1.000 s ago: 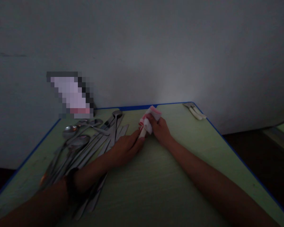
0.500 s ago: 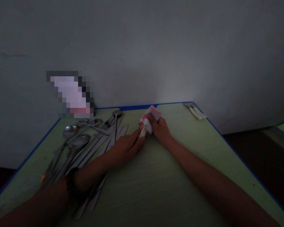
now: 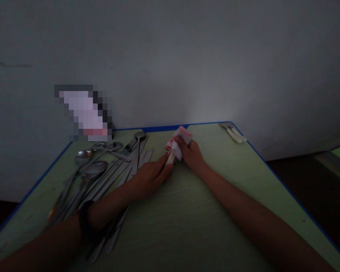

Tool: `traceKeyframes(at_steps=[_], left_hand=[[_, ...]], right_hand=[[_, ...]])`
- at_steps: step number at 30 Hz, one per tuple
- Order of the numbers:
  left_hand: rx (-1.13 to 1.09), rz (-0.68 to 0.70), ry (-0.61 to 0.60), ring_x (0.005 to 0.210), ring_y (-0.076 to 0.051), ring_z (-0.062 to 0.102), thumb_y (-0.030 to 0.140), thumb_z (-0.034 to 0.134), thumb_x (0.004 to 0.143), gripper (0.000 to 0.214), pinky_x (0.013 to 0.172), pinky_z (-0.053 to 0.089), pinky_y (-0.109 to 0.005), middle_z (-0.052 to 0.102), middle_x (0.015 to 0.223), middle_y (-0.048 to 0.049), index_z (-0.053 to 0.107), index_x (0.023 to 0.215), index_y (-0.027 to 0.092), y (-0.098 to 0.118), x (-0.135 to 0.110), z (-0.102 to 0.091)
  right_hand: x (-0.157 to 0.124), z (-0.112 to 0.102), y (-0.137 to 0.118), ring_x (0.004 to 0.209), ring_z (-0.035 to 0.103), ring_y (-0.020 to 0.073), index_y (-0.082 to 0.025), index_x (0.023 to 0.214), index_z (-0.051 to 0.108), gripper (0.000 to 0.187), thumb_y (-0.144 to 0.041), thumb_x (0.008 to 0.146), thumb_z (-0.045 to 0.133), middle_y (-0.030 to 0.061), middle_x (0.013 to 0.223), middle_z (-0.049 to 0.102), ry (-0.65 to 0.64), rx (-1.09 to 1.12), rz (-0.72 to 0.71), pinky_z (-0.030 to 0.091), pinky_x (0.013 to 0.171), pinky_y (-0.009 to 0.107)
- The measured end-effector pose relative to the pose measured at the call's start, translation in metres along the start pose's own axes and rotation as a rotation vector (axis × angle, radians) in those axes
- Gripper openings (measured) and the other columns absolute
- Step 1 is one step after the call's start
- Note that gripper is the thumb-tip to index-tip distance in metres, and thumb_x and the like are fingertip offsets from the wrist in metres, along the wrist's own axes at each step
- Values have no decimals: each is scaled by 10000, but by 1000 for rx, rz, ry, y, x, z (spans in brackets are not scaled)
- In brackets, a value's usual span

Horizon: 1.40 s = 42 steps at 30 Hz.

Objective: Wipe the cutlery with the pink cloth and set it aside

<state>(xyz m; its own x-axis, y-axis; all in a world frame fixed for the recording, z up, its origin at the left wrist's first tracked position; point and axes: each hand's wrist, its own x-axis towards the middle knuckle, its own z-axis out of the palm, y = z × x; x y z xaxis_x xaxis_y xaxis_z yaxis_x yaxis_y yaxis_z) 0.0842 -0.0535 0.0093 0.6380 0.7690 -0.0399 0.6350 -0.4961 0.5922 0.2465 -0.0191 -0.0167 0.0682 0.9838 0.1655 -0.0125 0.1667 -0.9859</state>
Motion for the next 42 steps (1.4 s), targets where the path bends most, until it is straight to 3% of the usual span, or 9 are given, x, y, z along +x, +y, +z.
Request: traceKeyframes(at_steps=[14, 22, 35, 42], left_hand=[[-15, 0, -7, 638, -146, 551, 387, 236, 951, 349, 638, 403, -261, 580, 716, -6, 475, 1059, 157, 0, 0, -1], [-19, 11, 27, 627, -146, 542, 393, 242, 955, 359, 625, 398, -265, 581, 715, -1, 439, 1143, 159, -2, 0, 2], [4, 12, 17, 629, -148, 544, 402, 237, 955, 338, 624, 405, -265, 577, 722, 0, 448, 1077, 168, -3, 0, 2], [16, -3, 8, 626, -152, 548, 415, 232, 953, 385, 616, 403, -267, 577, 718, -6, 422, 1164, 154, -3, 0, 2]], right_hand=[[1, -1, 1, 543, 499, 100, -145, 733, 616, 388, -511, 794, 499, 2, 619, 581, 7, -67, -19, 366, 501, 214], [1, -1, 2, 532, 486, 101, -143, 727, 609, 385, -508, 793, 504, 0, 601, 569, 15, -76, -4, 356, 494, 216], [1, -1, 2, 542, 496, 107, -147, 722, 610, 383, -506, 797, 497, -1, 605, 570, 0, -73, -9, 368, 507, 222], [-1, -1, -1, 545, 489, 104, -150, 718, 613, 383, -508, 791, 498, -1, 603, 564, 0, -77, -9, 366, 510, 222]])
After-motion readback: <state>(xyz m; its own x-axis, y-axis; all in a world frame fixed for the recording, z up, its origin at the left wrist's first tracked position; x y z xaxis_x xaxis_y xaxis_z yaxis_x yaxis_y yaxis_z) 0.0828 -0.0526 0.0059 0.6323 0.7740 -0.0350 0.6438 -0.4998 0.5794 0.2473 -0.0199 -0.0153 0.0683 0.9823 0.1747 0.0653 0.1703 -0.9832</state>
